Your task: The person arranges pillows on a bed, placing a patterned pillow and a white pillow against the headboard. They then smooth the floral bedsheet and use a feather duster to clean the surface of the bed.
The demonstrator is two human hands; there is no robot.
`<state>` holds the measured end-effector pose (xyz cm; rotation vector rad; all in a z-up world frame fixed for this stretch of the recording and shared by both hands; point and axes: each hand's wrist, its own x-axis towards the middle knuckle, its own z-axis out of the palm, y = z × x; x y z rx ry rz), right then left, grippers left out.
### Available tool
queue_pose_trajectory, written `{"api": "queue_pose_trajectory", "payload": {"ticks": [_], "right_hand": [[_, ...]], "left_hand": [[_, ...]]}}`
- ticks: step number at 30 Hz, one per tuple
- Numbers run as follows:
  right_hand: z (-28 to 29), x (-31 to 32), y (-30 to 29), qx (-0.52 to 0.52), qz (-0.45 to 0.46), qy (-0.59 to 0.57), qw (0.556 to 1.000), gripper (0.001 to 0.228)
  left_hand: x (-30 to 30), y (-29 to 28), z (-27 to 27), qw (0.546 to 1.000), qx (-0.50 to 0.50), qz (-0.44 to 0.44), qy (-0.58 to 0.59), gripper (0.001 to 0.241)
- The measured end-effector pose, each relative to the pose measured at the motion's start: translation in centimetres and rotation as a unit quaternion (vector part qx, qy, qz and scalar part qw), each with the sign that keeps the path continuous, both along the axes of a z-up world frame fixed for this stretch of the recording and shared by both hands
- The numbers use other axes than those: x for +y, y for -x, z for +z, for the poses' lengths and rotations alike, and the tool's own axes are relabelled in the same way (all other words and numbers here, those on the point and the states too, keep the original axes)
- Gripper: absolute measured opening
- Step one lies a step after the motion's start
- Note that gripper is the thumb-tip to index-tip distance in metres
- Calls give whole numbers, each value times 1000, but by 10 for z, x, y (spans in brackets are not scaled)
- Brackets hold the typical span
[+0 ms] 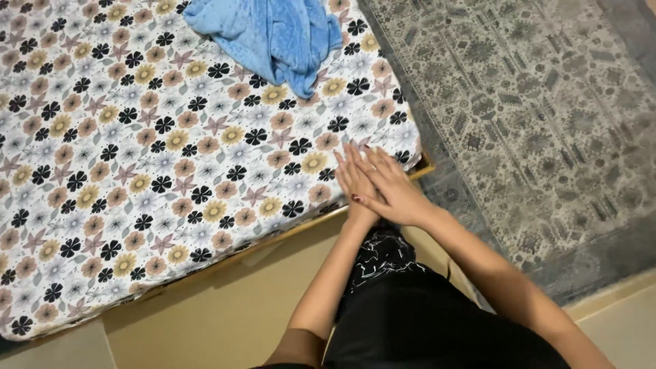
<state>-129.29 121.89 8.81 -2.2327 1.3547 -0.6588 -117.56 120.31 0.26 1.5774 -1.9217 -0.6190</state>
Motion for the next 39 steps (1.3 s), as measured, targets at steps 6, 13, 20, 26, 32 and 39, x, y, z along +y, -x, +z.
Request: {"api": "queue_pose_trajectory", "payload": {"ticks": [6,13,20,26,32,39], "right_hand": [[17,-64,93,-42,-6,-56,998,79],[-9,-155,161,-59,85,-65,992,76],[-20,-247,249,22,180,-57,982,82],[-14,-320,313,25,226,-54,972,82],[-19,-379,332,-7,268,-72,961,84],[-22,-479,311,-19,307,-93,947,83]], "left_hand": [[-65,99,5,999,40,20,-6,104],[-134,161,3,993,38,107,24,108],[-201,256,-10,966,70,250,14,113],[-258,316,-2,950,91,297,18,111],[-296,329,1,937,99,334,-11,111],[-382,299,-1,922,58,384,8,110]]}}
